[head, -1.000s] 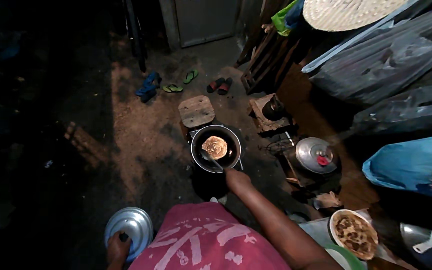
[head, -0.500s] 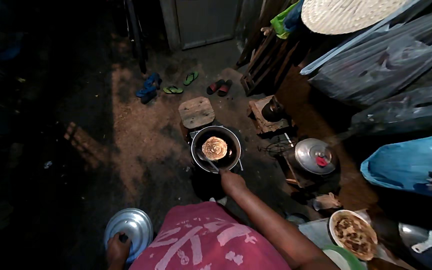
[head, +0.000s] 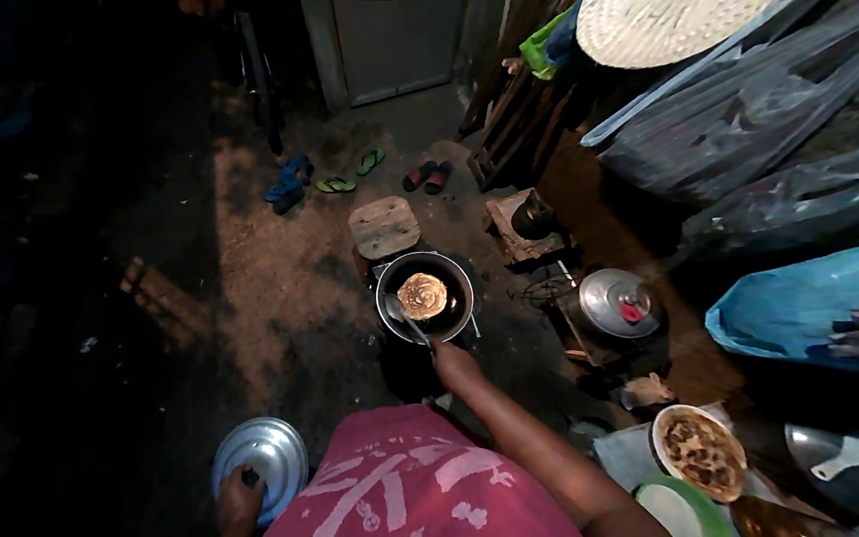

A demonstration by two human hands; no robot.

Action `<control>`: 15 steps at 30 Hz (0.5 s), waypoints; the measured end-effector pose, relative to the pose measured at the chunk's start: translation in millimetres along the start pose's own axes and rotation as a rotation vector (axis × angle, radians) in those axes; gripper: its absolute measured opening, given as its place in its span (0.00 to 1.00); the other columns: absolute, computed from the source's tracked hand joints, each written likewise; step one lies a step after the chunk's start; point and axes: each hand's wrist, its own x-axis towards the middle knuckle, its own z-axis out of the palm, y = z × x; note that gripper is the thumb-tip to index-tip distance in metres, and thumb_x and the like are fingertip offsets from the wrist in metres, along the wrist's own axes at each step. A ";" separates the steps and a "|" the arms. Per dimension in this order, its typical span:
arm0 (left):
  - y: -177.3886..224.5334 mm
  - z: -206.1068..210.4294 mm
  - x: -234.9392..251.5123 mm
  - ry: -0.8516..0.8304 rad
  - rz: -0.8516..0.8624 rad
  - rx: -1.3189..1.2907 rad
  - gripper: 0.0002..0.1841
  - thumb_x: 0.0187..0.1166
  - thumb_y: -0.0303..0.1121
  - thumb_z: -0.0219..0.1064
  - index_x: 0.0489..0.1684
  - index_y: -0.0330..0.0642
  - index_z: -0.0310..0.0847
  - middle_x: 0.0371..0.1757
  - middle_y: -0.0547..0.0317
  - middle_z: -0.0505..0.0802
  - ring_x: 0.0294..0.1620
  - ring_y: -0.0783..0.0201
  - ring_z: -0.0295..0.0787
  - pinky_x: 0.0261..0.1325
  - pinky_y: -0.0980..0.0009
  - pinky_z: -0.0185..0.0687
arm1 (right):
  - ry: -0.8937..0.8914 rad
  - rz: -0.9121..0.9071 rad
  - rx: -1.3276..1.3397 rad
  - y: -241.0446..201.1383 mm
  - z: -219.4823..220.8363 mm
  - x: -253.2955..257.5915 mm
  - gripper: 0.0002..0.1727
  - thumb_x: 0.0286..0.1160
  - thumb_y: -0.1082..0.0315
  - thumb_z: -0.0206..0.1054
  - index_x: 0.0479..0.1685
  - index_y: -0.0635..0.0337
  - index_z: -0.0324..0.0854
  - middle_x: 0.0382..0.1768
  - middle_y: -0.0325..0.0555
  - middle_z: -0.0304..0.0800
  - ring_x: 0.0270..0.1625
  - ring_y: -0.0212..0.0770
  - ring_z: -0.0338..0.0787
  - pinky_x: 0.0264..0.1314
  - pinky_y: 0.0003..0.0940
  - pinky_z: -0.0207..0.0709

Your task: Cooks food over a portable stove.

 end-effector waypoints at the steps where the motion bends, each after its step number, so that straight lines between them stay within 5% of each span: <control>1: 2.7 -1.2 -0.1 0.001 0.000 -0.001 0.25 0.73 0.30 0.78 0.68 0.29 0.81 0.70 0.26 0.84 0.75 0.32 0.79 0.78 0.42 0.74 | 0.011 0.014 0.003 1.8 0.4 1.7 0.22 0.93 0.63 0.49 0.81 0.56 0.72 0.72 0.59 0.83 0.72 0.62 0.86 0.70 0.63 0.78; 11: 8.8 -5.4 11.4 -0.004 0.028 0.024 0.25 0.74 0.31 0.78 0.69 0.30 0.81 0.71 0.28 0.84 0.76 0.34 0.79 0.79 0.43 0.73 | 0.001 0.014 0.049 12.1 7.9 15.3 0.23 0.94 0.61 0.48 0.82 0.54 0.71 0.72 0.60 0.84 0.72 0.61 0.86 0.72 0.63 0.78; 15: 9.7 -7.0 14.7 0.031 0.058 0.016 0.24 0.73 0.31 0.78 0.66 0.29 0.82 0.70 0.28 0.85 0.76 0.34 0.79 0.79 0.43 0.72 | 0.007 -0.131 0.149 4.6 -4.2 -18.0 0.24 0.95 0.60 0.48 0.85 0.51 0.70 0.72 0.58 0.85 0.73 0.58 0.85 0.76 0.60 0.75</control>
